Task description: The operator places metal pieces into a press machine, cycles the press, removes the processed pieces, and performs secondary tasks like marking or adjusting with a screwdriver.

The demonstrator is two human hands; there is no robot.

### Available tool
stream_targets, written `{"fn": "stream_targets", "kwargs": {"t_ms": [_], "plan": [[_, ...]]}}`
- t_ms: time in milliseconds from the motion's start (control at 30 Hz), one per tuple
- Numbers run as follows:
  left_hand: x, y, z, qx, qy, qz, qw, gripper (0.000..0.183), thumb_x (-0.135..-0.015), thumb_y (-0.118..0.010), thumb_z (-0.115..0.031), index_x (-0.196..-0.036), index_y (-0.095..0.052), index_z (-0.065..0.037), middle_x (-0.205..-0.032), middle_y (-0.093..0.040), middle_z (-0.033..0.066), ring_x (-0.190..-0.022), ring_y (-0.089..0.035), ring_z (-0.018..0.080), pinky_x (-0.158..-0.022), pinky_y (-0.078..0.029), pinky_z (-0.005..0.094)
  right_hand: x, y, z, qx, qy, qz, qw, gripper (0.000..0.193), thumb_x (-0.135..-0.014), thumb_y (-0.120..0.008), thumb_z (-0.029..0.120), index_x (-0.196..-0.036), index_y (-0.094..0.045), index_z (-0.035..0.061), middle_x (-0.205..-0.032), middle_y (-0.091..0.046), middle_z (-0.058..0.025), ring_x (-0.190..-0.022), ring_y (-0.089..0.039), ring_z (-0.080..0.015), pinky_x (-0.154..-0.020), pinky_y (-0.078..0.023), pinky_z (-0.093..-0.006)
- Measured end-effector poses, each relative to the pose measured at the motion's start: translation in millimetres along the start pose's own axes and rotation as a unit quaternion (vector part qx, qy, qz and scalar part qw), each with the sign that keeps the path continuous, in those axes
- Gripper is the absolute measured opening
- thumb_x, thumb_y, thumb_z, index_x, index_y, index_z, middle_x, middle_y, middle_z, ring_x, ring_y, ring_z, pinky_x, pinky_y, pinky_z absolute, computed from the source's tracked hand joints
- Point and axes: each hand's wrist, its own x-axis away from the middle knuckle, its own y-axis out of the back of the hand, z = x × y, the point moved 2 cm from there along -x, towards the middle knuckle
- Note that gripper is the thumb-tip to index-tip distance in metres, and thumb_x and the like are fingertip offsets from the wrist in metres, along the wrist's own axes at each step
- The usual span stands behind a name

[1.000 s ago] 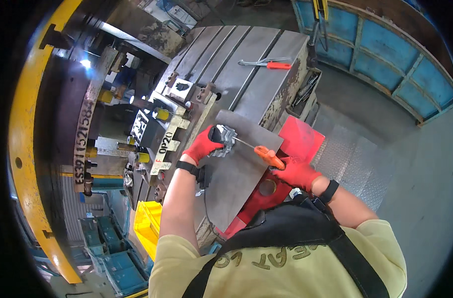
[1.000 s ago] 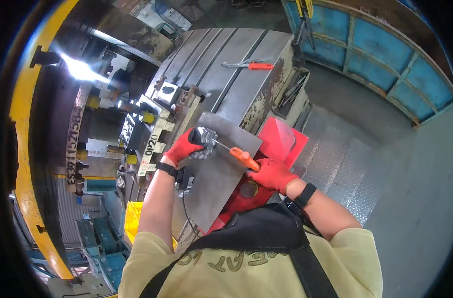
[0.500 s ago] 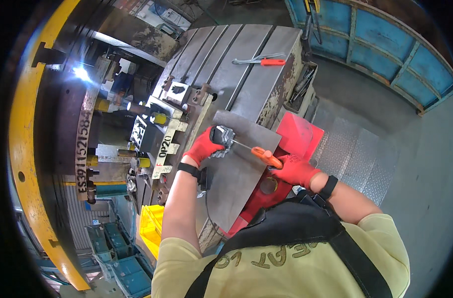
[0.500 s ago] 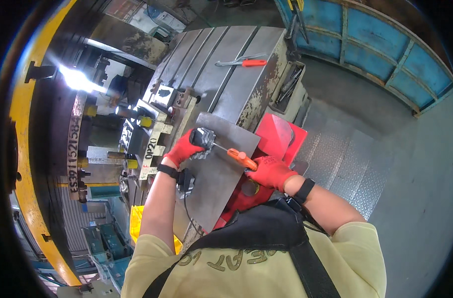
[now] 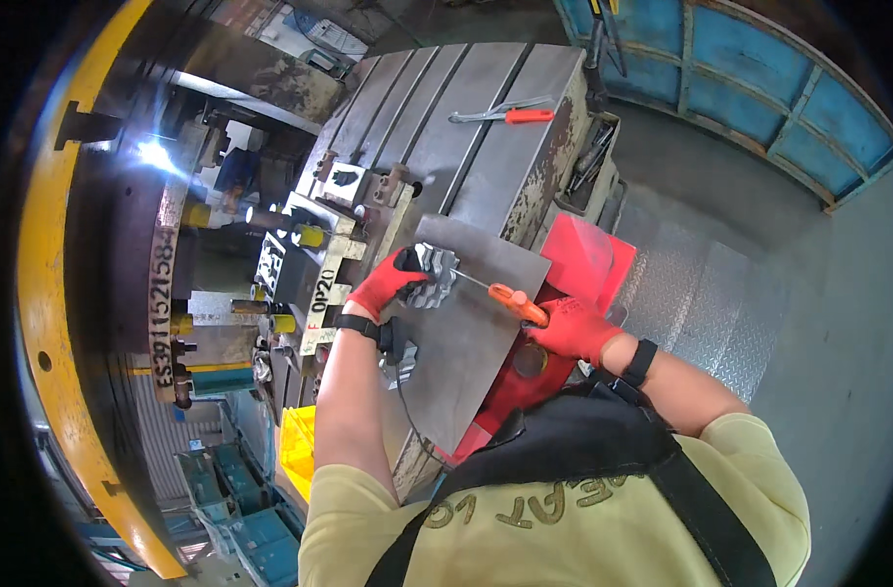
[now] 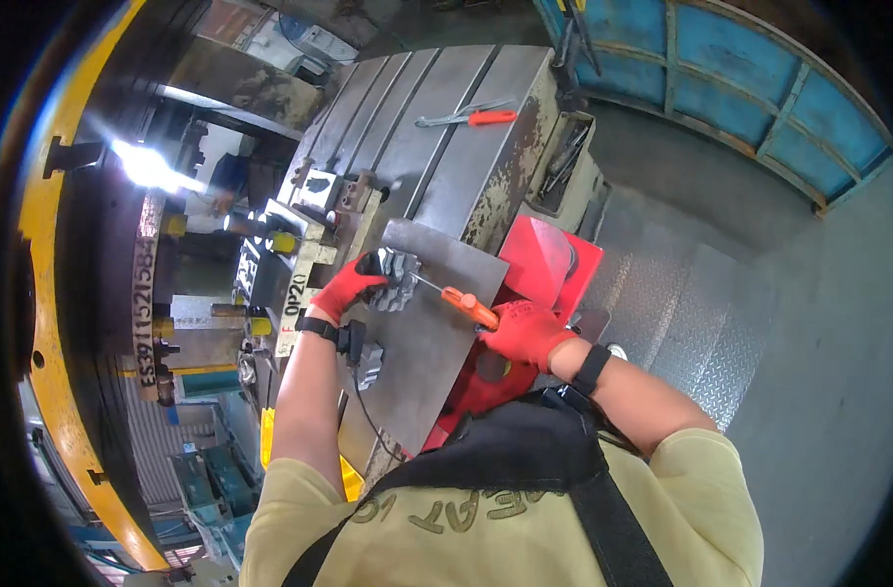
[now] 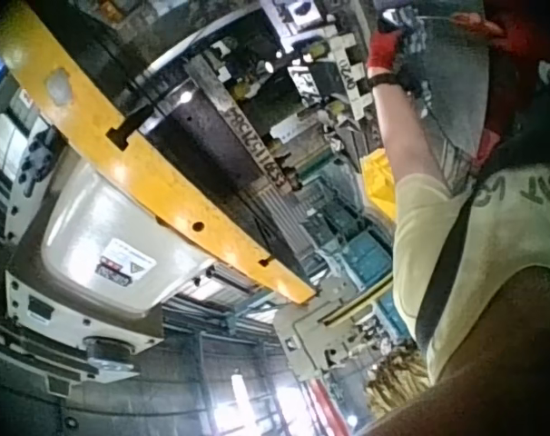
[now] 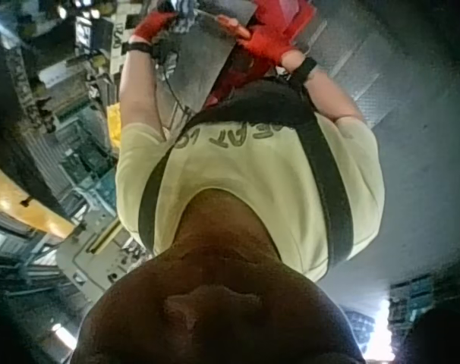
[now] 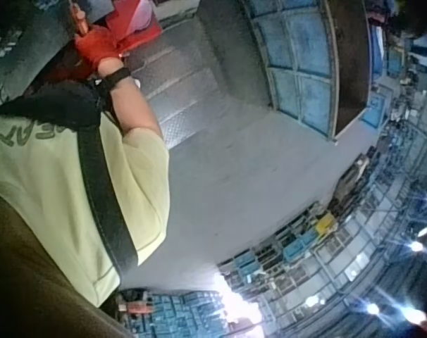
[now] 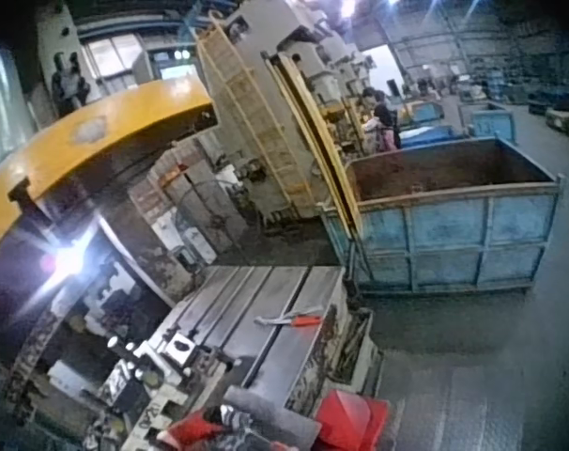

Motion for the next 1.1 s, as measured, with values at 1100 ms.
{"fn": "stream_targets", "kwargs": {"t_ms": [1100], "plan": [[11, -20, -5, -0.299, -0.051, -0.122, 0.945, 0.068, -0.052, -0.07, -0.02, -0.112, -0.04, -0.005, -0.101, -0.051, 0.0126, -0.096, -0.048, 0.0236, -0.082, -0.038, 0.031, 12, 6, 4, 0.055, -0.023, 0.012, 0.998, 0.038, -0.071, -0.049, 0.04, -0.091, -0.056, 0.0087, -0.083, -0.058, -0.0134, -0.08, -0.055, -0.0273, -0.069, -0.041, -0.0359]]}}
